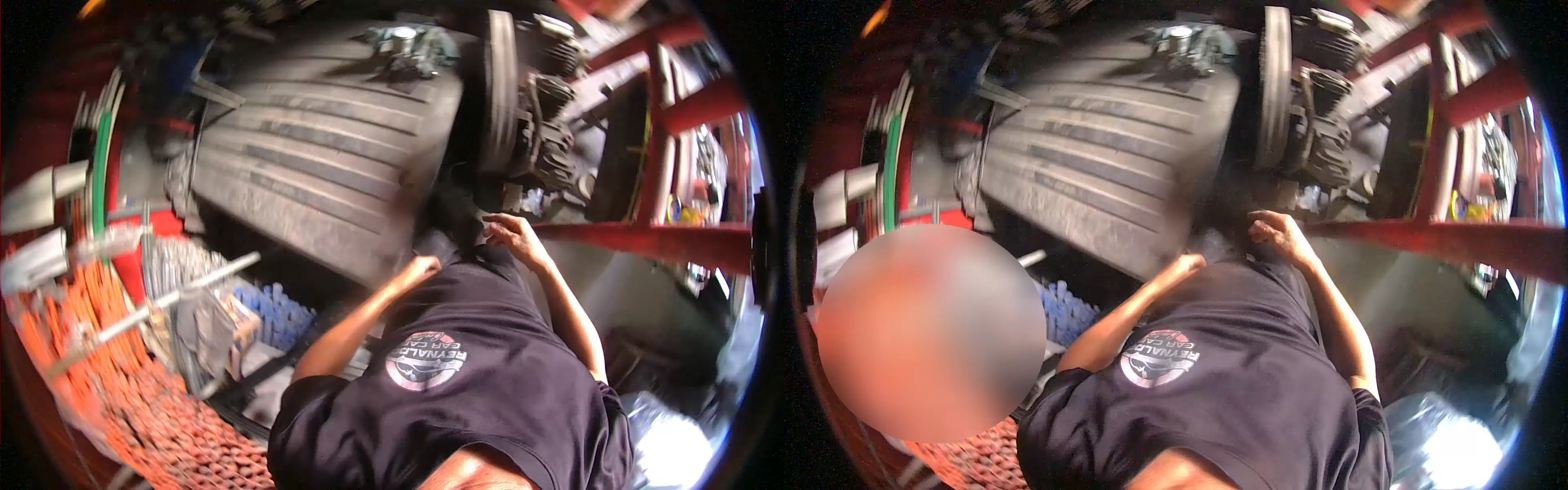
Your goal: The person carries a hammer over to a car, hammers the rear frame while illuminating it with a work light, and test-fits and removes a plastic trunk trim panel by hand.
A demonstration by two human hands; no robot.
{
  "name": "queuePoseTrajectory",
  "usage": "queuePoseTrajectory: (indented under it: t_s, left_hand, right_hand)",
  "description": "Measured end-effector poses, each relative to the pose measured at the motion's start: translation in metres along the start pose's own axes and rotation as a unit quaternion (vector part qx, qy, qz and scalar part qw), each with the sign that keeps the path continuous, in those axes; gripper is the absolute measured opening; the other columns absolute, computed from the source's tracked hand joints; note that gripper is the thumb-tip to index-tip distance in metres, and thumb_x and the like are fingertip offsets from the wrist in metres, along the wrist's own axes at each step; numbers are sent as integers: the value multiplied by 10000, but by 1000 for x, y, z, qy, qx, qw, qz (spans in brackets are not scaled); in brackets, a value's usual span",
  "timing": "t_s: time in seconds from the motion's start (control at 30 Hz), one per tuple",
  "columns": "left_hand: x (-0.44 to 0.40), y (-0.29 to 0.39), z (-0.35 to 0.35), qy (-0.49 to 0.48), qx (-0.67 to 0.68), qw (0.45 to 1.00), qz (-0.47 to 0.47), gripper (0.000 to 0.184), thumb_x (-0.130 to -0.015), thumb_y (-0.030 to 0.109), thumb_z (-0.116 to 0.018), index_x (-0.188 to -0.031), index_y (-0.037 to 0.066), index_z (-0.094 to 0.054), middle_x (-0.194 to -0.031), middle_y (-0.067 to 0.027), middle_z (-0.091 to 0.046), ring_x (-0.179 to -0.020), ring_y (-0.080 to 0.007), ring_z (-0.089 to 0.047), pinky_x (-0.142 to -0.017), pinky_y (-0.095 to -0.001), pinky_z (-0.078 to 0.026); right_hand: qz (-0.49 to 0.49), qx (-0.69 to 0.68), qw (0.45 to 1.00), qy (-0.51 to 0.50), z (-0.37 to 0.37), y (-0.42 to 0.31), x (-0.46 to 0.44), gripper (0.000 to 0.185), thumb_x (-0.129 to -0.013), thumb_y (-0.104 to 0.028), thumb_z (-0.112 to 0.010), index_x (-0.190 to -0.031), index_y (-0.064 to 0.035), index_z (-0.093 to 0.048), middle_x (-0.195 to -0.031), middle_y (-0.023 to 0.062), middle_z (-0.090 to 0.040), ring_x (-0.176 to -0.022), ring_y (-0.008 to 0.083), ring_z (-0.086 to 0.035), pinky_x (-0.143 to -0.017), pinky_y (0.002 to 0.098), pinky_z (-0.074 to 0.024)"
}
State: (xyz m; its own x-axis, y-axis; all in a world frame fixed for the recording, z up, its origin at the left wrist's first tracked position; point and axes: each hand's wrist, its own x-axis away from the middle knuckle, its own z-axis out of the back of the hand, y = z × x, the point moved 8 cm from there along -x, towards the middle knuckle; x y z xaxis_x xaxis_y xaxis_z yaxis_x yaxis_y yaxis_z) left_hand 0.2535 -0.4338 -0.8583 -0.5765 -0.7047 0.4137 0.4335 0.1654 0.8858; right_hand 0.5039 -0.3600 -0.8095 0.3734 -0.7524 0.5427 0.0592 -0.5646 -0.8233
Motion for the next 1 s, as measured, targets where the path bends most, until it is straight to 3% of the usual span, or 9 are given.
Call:
queuePoseTrajectory:
  t_s: [0.07,0.17,0.23,0.3,0.37,0.5,0.77,0.93,1.0]
  left_hand:
    - [16,21,-10,-37,-21,999,-20,179,-935,156,-688,-988,-15,-686,-896,-126,-736,-864,-212,-694,-782,-363,-539]
    - [49,6,4,136,98,981,96,184,-945,170,-699,-953,-12,-673,-858,-82,-719,-823,-179,-672,-753,-335,-528]
    - [76,-5,16,228,163,955,98,200,-1011,230,-664,-968,34,-662,-823,-37,-676,-772,-121,-649,-653,-290,-511]
    - [104,-1,40,245,313,894,207,142,-1011,177,-647,-1064,46,-663,-894,-47,-687,-763,-129,-653,-649,-294,-555]
    - [128,6,84,302,257,894,210,143,-1016,167,-636,-1093,49,-660,-897,-50,-685,-722,-148,-660,-596,-291,-562]
    - [172,-38,172,462,24,870,172,171,-905,0,-569,-1016,-13,-698,-826,-42,-693,-732,-131,-635,-655,-301,-525]
    - [168,-55,333,432,27,868,243,295,-942,43,-485,-1122,-7,-713,-872,-89,-726,-703,-157,-675,-578,-339,-545]
    - [97,-118,501,457,-17,855,245,207,-964,97,-554,-1064,27,-721,-801,-46,-687,-619,-148,-625,-533,-319,-522]
    - [50,-145,586,460,-36,864,201,176,-978,121,-582,-1046,35,-720,-785,-23,-675,-605,-134,-614,-526,-305,-515]
  right_hand:
    - [-1,39,997,-65,-7,-1,-12,410,-1077,-256,-577,-1383,17,-591,-1129,146,-735,-1008,202,-709,-898,348,-568]
    - [-8,123,987,-102,-19,17,-45,385,-1069,-166,-553,-1387,51,-580,-1181,176,-721,-1055,220,-704,-934,359,-578]
    - [114,178,961,-176,-26,20,-65,375,-1032,-85,-546,-1373,62,-593,-1186,179,-721,-1022,205,-704,-889,343,-582]
    - [-19,-157,964,-214,-45,44,-92,372,-993,-31,-550,-1345,75,-610,-1152,172,-734,-956,191,-704,-840,336,-579]
    - [102,135,964,-204,-74,-17,-84,352,-993,-39,-573,-1323,72,-625,-1100,153,-744,-901,185,-693,-811,331,-568]
    - [148,164,959,-177,-99,-61,-99,346,-1005,-75,-589,-1321,59,-623,-1062,141,-743,-906,173,-683,-834,332,-565]
    - [181,153,967,-97,-96,-30,-225,356,-939,2,-585,-1282,79,-641,-1176,193,-749,-1143,234,-699,-967,350,-542]
    - [122,178,976,-40,-123,-53,-344,356,-934,2,-583,-1280,27,-667,-1142,187,-762,-1087,224,-719,-937,352,-552]
    - [122,234,964,-7,-136,-46,-409,348,-944,-114,-645,-1270,2,-678,-1089,205,-762,-1048,334,-735,-924,402,-559]
